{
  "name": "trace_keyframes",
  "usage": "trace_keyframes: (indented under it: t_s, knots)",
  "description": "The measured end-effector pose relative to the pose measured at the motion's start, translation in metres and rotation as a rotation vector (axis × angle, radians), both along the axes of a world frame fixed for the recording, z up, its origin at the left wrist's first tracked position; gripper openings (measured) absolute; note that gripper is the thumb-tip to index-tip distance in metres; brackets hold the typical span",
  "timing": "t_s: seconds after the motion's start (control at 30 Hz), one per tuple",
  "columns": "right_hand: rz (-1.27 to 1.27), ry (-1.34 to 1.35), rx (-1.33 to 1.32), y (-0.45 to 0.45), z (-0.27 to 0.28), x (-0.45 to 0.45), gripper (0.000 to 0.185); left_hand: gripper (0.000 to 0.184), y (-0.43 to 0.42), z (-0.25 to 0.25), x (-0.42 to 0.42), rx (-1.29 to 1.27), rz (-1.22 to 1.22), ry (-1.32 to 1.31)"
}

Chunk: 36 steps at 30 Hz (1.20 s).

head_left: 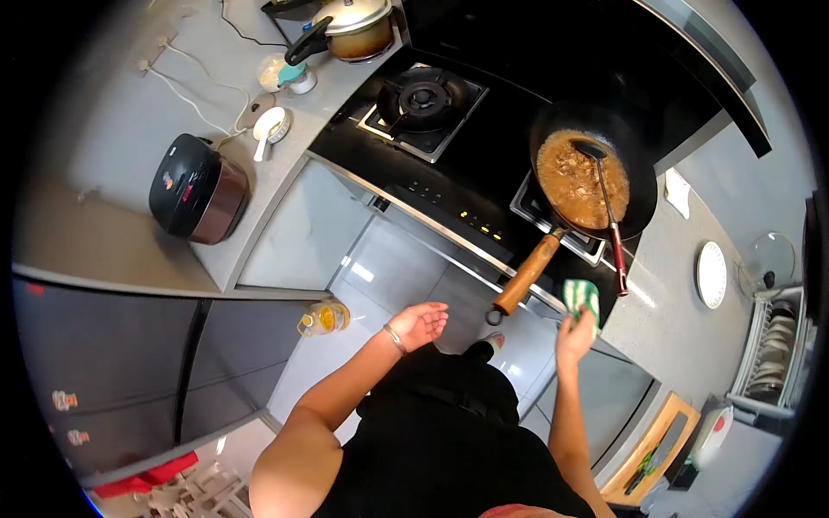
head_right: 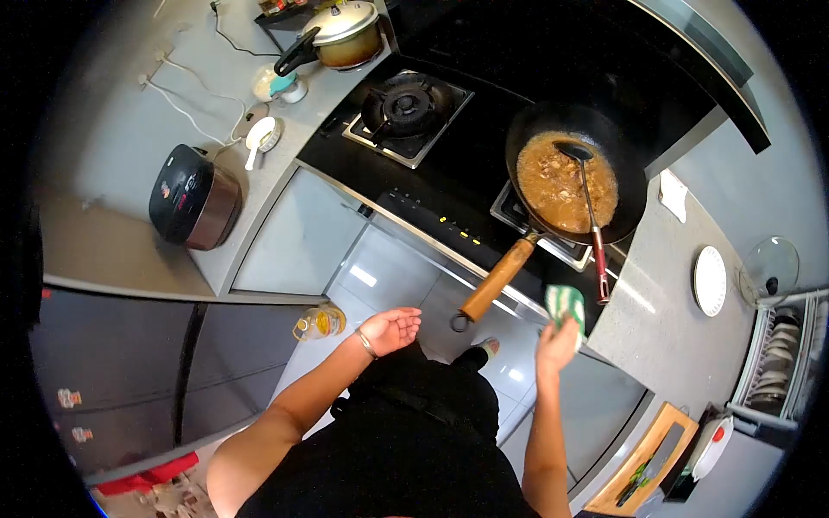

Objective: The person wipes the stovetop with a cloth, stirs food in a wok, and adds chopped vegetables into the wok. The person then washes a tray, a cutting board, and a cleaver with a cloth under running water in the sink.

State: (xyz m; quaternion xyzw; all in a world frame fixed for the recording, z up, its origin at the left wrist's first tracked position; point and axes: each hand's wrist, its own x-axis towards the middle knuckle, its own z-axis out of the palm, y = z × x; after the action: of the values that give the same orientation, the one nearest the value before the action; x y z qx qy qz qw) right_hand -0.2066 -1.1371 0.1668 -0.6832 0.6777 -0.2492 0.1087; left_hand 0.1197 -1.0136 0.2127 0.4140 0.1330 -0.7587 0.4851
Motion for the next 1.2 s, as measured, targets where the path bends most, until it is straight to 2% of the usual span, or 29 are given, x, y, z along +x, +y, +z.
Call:
trace_keyframes:
  t_s: [0.1, 0.17, 0.2, 0.23, 0.27, 0.33, 0.37, 0.47, 0.53, 0.63, 0.7, 0.8, 0.87, 0.9, 1.0, 1.03, 1.13, 1.2]
  knots:
    - [0.046, -0.202, 0.056, 0.001, -0.02, 0.099, 0.033, 0.021, 0.024, -0.006, 0.051, 0.0, 0.028, -0.022]
    - [0.233, -0.391, -0.23, 0.0, -0.019, 0.188, 0.032, 0.022, 0.041, -0.011, 0.083, 0.012, 0.061, -0.045]
    - [0.308, -0.144, -0.282, 0.0, -0.014, 0.224, 0.032, 0.023, 0.047, -0.015, 0.098, 0.004, 0.048, -0.048]
    - [0.371, -0.172, -0.025, -0.002, -0.006, 0.262, 0.029, 0.023, 0.054, -0.018, 0.112, -0.004, 0.04, -0.053]
    - [0.386, -0.282, -0.023, -0.002, -0.008, 0.281, 0.028, 0.024, 0.058, -0.02, 0.126, -0.012, 0.042, -0.067]
    - [0.574, -0.543, 0.296, 0.011, -0.022, 0.349, 0.029, 0.026, 0.056, 0.003, 0.147, -0.01, 0.048, -0.09]
    - [0.58, -0.55, 0.393, 0.02, -0.022, 0.366, 0.031, 0.028, 0.053, 0.012, 0.16, -0.012, 0.057, -0.11]
    - [0.69, -0.96, 0.739, 0.055, 0.019, 0.391, 0.029, 0.033, 0.04, 0.011, 0.189, -0.066, 0.137, -0.274]
    - [0.756, -1.195, 0.995, 0.072, 0.056, 0.391, 0.026, 0.037, 0.03, 0.008, 0.197, -0.184, 0.077, -0.243]
    - [0.677, -1.32, 1.016, 0.074, 0.058, 0.386, 0.025, 0.039, 0.014, 0.008, 0.188, -0.306, 0.035, -0.194]
    - [0.584, -1.302, 1.041, 0.069, 0.059, 0.372, 0.024, 0.039, 0.008, -0.012, 0.181, -0.343, -0.072, -0.483]
    - [0.512, -1.171, 0.943, 0.066, 0.041, 0.348, 0.021, 0.035, -0.002, -0.026, 0.187, -0.377, -0.161, -0.968]
    - [0.481, -0.946, 0.708, 0.063, 0.025, 0.323, 0.02, 0.034, -0.007, -0.024, 0.21, -0.329, -0.25, -1.339]
    - [0.429, -0.9, 0.688, 0.061, 0.014, 0.307, 0.019, 0.033, -0.011, -0.025, 0.223, -0.403, -0.253, -1.535]
    - [0.312, -0.819, 0.65, 0.065, -0.039, 0.244, 0.012, 0.035, -0.032, -0.024, 0.27, -0.661, -0.609, -2.185]
    - [0.285, -0.802, 0.636, 0.07, -0.057, 0.219, 0.011, 0.04, -0.038, -0.034, 0.282, -0.646, -0.716, -2.121]
    - [0.102, -0.8, 0.657, 0.096, -0.103, 0.155, 0.01, 0.038, -0.078, 0.029, 0.307, -0.276, -0.972, -1.561]
    - [0.019, -0.684, 0.681, 0.116, -0.125, 0.119, 0.009, 0.037, -0.093, 0.034, 0.329, -0.189, -0.7, -1.686]
